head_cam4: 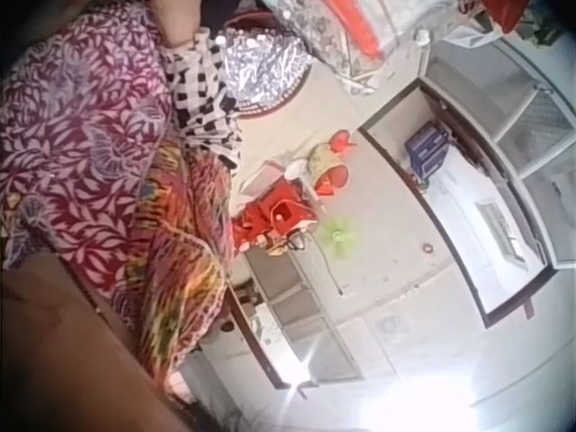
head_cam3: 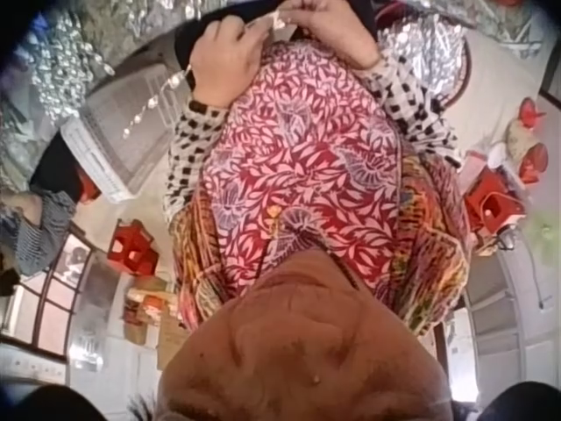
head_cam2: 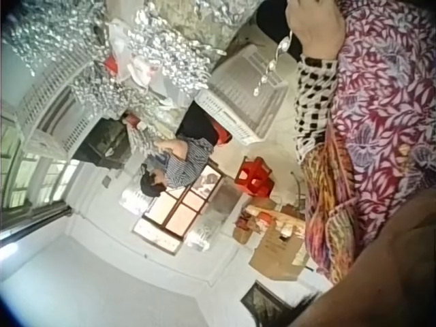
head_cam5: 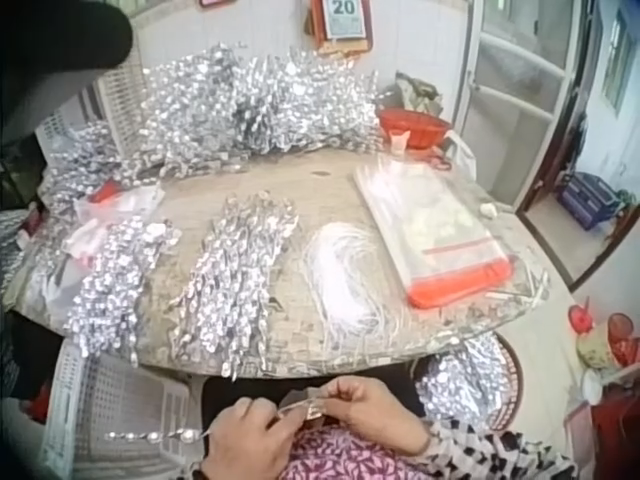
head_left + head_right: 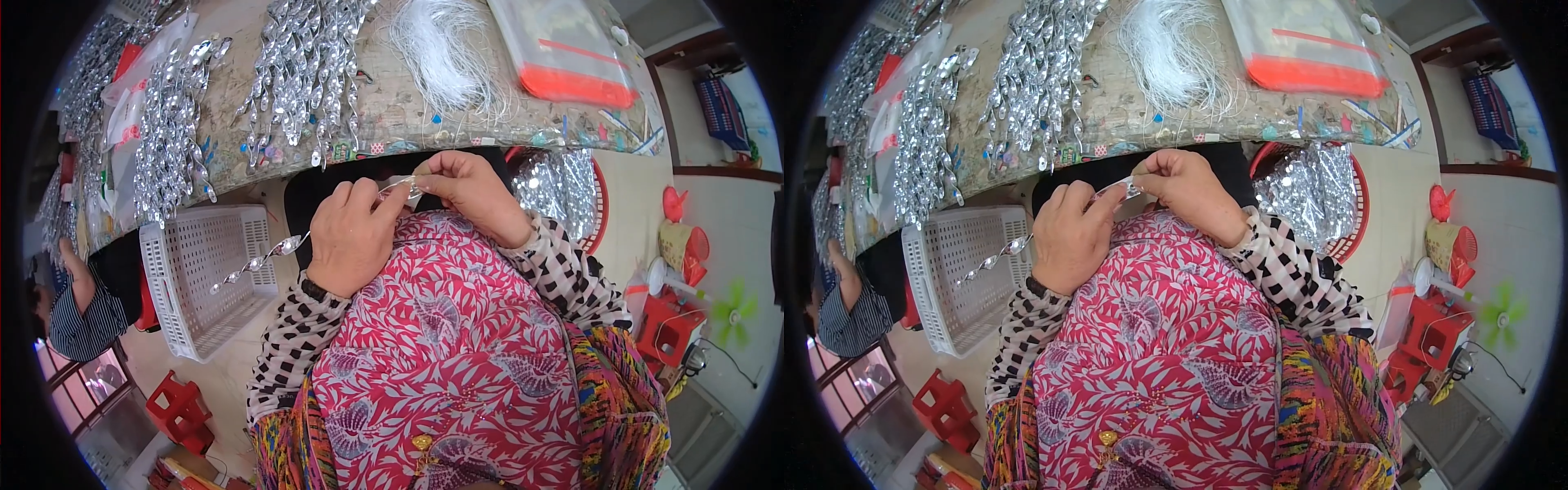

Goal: Assembling small silver decorative toy components onto a string at a factory workbench.

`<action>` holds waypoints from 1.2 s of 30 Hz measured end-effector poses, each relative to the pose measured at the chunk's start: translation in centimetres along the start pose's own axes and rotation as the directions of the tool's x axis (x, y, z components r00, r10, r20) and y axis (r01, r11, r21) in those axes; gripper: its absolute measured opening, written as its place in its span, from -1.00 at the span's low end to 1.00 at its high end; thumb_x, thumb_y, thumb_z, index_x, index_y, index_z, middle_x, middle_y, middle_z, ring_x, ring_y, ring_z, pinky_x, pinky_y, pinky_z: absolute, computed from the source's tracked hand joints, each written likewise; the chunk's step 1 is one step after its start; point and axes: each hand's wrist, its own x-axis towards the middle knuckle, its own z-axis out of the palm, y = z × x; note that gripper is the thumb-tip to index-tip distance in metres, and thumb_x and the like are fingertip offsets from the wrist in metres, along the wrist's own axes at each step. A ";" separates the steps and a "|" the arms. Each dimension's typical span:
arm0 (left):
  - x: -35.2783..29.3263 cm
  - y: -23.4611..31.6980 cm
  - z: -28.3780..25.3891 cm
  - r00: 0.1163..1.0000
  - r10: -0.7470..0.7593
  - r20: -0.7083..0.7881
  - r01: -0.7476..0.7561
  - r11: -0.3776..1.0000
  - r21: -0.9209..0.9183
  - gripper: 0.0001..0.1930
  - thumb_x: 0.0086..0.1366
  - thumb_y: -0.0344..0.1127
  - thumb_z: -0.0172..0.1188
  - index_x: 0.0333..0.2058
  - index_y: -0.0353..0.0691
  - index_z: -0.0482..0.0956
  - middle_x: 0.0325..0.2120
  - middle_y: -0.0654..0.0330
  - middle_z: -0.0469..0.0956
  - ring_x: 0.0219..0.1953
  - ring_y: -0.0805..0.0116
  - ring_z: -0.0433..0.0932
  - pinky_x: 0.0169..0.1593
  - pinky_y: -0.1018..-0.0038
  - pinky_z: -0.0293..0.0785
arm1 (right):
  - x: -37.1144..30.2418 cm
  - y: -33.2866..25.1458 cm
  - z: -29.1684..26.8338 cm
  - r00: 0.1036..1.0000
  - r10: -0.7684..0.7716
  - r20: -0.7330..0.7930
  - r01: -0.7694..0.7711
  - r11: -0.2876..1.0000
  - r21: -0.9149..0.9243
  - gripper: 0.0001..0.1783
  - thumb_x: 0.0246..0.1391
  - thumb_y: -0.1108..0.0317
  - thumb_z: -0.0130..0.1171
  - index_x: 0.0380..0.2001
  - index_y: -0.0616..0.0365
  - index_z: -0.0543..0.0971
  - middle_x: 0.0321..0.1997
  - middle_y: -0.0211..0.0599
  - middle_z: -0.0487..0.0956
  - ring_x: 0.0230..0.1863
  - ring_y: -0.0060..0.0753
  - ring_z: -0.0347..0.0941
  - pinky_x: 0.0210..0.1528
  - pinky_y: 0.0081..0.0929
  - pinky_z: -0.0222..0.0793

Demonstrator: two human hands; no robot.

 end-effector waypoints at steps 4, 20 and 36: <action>0.0 -0.1 0.0 1.000 0.015 -0.018 -0.015 1.000 0.009 -0.69 -0.01 -0.38 0.22 -0.21 -0.04 0.61 -0.52 0.29 0.32 -0.46 0.32 0.38 -0.46 0.41 0.31 | 0.0 -0.3 -0.1 0.999 -0.043 -0.033 0.039 0.993 -0.115 -0.86 0.00 0.43 0.21 -0.38 0.29 0.57 -0.52 -0.46 0.53 -0.54 -0.71 0.37 -0.50 -0.70 0.30; 0.0 -0.2 0.2 0.999 0.036 -0.025 -0.036 0.999 0.032 -0.68 -0.03 -0.41 0.19 -0.22 -0.07 0.62 -0.52 0.29 0.32 -0.46 0.32 0.36 -0.45 0.40 0.31 | 0.2 0.5 0.0 0.996 -0.093 0.016 0.094 0.988 -0.120 -0.88 0.10 0.38 0.15 -0.36 0.21 0.51 -0.47 -0.56 0.48 -0.54 -0.78 0.28 -0.50 -0.76 0.19; 0.2 0.0 0.0 0.998 0.062 0.034 -0.064 0.996 0.064 -0.64 -0.01 -0.43 0.18 -0.16 0.01 0.61 -0.51 0.29 0.31 -0.44 0.32 0.36 -0.44 0.40 0.32 | 0.0 0.8 0.7 0.914 -0.405 0.001 0.278 0.626 -0.729 -0.90 0.13 0.47 -0.04 -0.33 0.29 0.38 -0.45 0.03 0.51 -0.35 0.06 0.50 -0.32 -0.20 0.37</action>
